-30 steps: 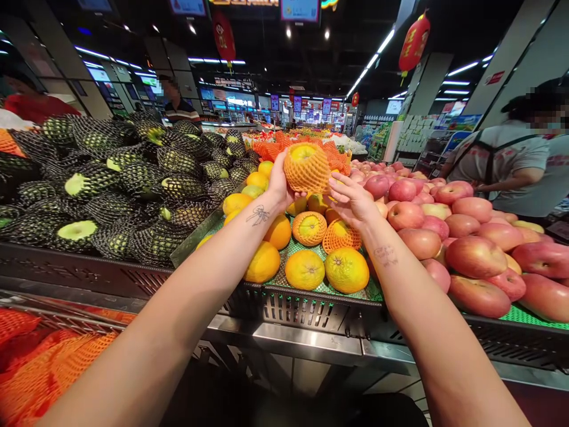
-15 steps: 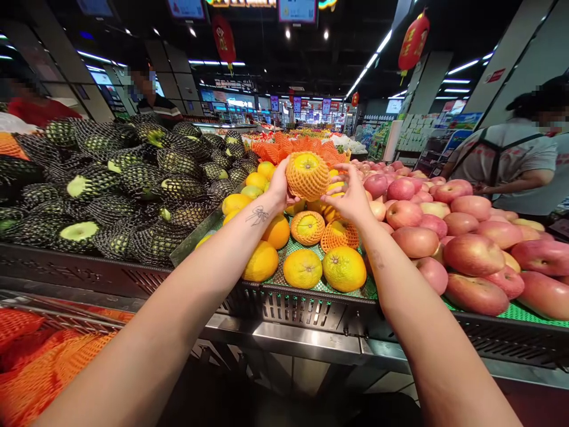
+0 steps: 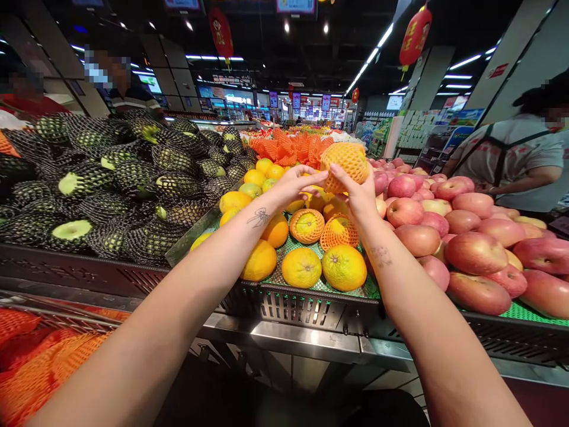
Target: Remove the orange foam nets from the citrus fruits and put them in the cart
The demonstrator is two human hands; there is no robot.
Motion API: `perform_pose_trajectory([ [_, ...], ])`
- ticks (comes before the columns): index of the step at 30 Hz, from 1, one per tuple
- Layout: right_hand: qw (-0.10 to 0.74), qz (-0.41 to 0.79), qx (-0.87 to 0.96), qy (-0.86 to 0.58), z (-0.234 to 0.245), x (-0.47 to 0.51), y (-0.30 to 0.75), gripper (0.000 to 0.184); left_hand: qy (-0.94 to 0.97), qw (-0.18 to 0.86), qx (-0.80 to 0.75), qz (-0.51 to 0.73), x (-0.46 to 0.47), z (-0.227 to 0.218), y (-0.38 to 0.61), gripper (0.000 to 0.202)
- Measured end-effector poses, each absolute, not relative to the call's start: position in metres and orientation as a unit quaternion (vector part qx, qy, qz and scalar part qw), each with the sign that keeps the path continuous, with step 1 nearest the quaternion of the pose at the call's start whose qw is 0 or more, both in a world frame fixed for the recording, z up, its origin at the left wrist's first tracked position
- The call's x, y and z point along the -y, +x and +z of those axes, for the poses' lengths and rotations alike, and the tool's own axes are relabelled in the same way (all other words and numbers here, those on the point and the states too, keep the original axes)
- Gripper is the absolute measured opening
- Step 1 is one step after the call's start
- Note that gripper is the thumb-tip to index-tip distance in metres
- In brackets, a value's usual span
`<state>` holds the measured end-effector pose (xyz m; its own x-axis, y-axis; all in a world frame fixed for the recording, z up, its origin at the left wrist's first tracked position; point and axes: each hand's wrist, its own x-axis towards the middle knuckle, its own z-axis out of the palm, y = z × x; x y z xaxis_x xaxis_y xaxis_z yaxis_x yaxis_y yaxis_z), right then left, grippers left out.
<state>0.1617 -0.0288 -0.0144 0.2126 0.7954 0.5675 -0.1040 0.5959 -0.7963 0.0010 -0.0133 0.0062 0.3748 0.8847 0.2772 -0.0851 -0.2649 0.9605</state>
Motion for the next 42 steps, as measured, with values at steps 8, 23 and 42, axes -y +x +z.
perform_pose_trajectory([
  [8,0.690,0.411,0.503,-0.321,-0.017,0.035,0.153,0.064,0.674,0.437,-0.281,0.525,0.022,0.013,0.000,0.029],
  [23,0.705,0.381,0.507,-0.318,-0.011,0.041,0.153,0.060,0.628,0.479,-0.272,0.550,0.022,0.016,-0.001,0.030],
  [42,0.768,0.322,0.463,-0.305,-0.014,-0.010,0.212,0.041,0.866,0.178,-0.282,0.373,-0.016,-0.024,0.023,0.029],
])
